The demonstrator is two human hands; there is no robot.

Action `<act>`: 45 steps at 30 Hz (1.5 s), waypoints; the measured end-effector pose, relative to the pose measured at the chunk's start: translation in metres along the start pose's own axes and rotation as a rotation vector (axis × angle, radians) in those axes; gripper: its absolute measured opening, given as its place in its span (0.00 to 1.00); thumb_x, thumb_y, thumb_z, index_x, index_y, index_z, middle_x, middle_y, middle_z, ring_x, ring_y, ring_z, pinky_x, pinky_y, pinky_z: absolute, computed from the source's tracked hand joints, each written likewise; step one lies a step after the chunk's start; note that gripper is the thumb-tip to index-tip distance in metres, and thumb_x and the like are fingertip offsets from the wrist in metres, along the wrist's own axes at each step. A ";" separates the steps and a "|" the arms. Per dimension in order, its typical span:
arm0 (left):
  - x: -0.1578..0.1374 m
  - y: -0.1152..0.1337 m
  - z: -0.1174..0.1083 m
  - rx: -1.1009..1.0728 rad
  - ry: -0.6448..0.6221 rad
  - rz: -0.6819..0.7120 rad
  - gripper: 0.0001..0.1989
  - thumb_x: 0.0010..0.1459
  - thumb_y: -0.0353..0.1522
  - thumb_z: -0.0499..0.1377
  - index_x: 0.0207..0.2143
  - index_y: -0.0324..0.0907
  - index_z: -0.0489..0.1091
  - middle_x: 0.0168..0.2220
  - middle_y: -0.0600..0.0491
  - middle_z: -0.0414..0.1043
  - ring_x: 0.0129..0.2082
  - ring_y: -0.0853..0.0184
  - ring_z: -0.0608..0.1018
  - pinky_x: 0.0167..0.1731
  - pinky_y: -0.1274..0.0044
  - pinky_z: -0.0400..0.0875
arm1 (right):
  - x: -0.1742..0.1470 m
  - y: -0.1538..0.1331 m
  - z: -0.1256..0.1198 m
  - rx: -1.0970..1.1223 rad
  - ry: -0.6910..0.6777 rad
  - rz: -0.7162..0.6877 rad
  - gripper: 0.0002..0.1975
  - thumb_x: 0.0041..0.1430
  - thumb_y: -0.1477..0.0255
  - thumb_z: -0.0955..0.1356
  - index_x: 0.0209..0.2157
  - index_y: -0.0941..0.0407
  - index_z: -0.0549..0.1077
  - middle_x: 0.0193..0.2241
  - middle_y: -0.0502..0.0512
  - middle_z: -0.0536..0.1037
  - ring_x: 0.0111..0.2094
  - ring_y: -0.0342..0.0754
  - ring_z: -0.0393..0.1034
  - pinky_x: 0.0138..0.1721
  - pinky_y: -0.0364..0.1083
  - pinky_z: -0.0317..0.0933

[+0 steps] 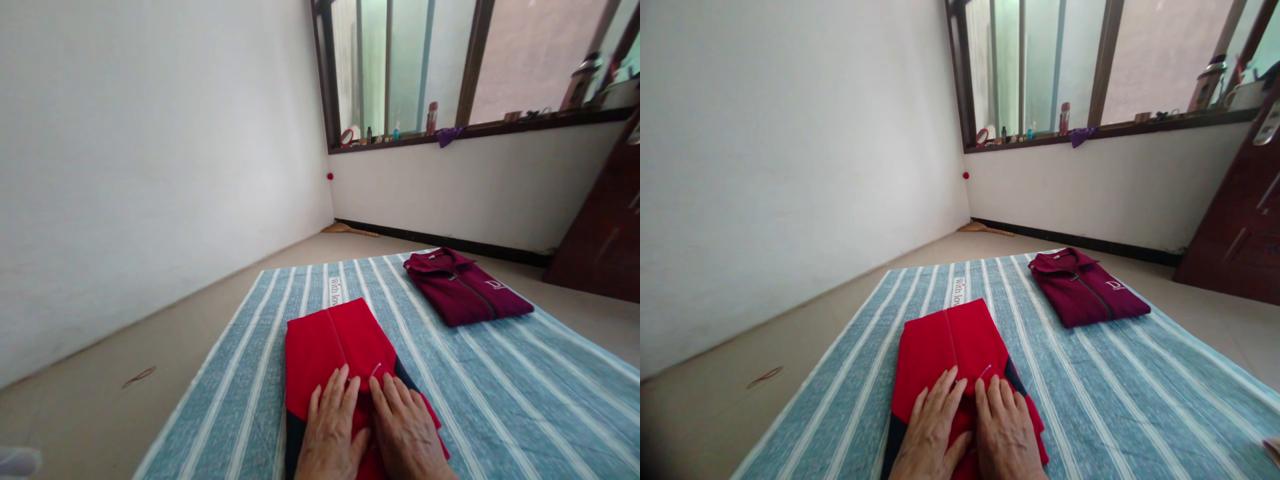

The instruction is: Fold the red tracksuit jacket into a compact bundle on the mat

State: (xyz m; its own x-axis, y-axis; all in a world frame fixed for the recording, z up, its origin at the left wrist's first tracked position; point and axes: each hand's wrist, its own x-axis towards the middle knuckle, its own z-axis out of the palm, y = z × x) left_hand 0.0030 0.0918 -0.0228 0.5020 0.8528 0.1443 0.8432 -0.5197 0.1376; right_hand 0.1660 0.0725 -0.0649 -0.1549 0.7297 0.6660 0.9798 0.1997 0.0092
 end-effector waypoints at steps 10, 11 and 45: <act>0.000 -0.002 -0.002 -0.208 0.030 -0.049 0.32 0.54 0.30 0.56 0.62 0.40 0.55 0.64 0.44 0.54 0.64 0.55 0.57 0.60 0.53 0.53 | -0.002 -0.001 -0.003 0.029 -0.108 0.042 0.24 0.53 0.81 0.61 0.52 0.58 0.69 0.49 0.65 0.74 0.49 0.60 0.68 0.45 0.55 0.64; 0.001 -0.004 -0.002 -0.254 0.061 -0.056 0.31 0.55 0.31 0.56 0.62 0.39 0.56 0.63 0.43 0.56 0.63 0.55 0.59 0.60 0.54 0.54 | -0.002 -0.001 -0.003 0.033 -0.114 0.045 0.24 0.53 0.81 0.61 0.53 0.58 0.69 0.49 0.64 0.74 0.50 0.60 0.68 0.45 0.55 0.64; 0.012 -0.073 -0.055 -1.311 0.121 -1.032 0.23 0.39 0.38 0.66 0.38 0.38 0.68 0.27 0.48 0.78 0.26 0.63 0.77 0.22 0.77 0.68 | 0.043 0.081 -0.017 0.903 -0.740 0.915 0.16 0.52 0.61 0.66 0.26 0.60 0.75 0.19 0.50 0.71 0.20 0.42 0.63 0.19 0.40 0.49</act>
State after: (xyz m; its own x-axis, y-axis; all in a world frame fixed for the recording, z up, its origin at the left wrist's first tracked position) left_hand -0.0628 0.1375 0.0224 -0.1926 0.8658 -0.4618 0.0361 0.4766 0.8784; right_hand 0.2410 0.1085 -0.0232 0.1586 0.9271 -0.3395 0.4050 -0.3747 -0.8340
